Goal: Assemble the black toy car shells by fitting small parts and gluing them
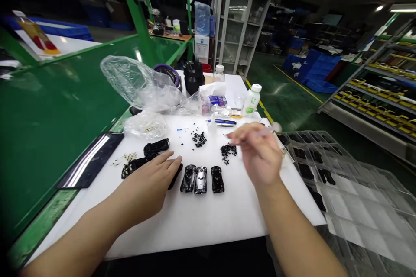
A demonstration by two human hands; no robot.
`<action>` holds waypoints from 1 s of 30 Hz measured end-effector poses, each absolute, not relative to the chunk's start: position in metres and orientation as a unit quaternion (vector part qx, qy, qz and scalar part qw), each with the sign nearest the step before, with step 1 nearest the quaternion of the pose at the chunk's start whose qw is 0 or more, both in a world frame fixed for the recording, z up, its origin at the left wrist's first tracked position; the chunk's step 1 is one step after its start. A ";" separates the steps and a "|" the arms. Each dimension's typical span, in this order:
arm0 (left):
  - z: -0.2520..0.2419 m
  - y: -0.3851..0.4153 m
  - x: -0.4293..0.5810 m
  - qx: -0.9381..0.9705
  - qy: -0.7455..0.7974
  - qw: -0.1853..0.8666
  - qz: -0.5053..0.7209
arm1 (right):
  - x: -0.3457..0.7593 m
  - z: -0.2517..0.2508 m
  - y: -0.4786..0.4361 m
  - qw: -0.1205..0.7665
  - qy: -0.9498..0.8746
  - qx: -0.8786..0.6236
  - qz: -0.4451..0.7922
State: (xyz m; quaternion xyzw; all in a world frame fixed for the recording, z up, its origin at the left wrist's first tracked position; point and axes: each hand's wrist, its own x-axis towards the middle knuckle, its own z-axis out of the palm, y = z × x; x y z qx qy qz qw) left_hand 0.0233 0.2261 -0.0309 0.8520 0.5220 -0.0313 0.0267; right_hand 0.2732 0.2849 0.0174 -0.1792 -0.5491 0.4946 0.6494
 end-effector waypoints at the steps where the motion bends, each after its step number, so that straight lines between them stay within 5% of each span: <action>1: -0.028 0.225 0.023 0.856 0.515 0.023 -0.032 | 0.260 0.021 0.284 0.592 -0.548 -0.162 0.567; 4: -0.021 0.222 0.020 0.867 0.497 0.024 -0.015 | 0.217 0.014 0.285 0.441 -0.525 -0.123 0.718; 7: -0.023 0.215 0.014 0.875 0.482 0.039 0.012 | 0.185 -0.004 0.279 0.386 -0.427 -0.083 0.813; 16: -0.071 0.186 -0.003 0.826 0.529 0.020 0.195 | 0.167 -0.040 0.251 0.399 -0.413 -0.035 0.818; 30: -0.072 0.184 -0.003 0.835 0.499 0.061 0.222 | 0.162 -0.042 0.248 0.374 -0.442 -0.088 0.811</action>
